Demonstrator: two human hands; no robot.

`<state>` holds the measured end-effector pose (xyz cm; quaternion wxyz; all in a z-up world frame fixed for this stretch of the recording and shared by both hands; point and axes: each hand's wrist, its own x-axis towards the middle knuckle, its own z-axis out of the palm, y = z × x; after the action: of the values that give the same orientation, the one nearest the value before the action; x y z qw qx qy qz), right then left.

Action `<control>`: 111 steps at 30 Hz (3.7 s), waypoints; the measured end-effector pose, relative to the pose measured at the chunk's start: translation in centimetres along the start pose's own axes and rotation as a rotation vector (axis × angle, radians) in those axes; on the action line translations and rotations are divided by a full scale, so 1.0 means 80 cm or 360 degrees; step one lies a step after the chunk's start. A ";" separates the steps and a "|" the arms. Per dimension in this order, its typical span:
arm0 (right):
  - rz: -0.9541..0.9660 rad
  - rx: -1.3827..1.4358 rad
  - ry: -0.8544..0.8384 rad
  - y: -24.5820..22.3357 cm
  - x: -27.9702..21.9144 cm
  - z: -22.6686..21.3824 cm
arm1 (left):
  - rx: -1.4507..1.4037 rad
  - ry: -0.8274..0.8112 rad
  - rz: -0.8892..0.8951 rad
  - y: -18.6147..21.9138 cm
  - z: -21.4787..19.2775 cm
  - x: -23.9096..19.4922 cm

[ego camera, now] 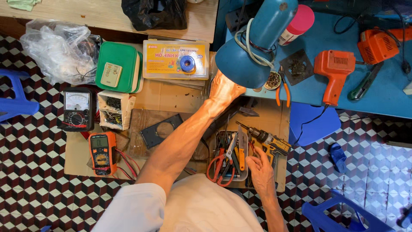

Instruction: The person disassembles a small cylindrical electronic component, removes wires, and uses a utility knife to scrape the interior. They then strip and cut wires, and use a ruler to measure a white cylindrical object on a cluttered workbench.

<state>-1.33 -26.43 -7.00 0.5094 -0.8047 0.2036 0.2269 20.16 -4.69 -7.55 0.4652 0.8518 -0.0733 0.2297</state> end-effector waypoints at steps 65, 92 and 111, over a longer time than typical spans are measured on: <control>0.0207 0.0198 -0.0010 0.082 0.148 0.241 | 0.0904 0.0070 -0.1140 -0.297 -0.234 0.259; -0.0050 -0.0324 -0.0175 -0.057 -0.061 0.132 | -0.0125 0.0556 -0.1051 -0.023 -0.356 -0.118; -0.0358 -0.0610 -0.0882 -0.143 -0.080 0.204 | -0.0849 0.0436 -0.1806 -0.004 -0.321 -0.375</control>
<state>-2.70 -6.36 -1.16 0.4069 -0.8109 -0.0785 0.4132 -14.56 14.03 -9.75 0.7154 0.5761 0.3944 0.0284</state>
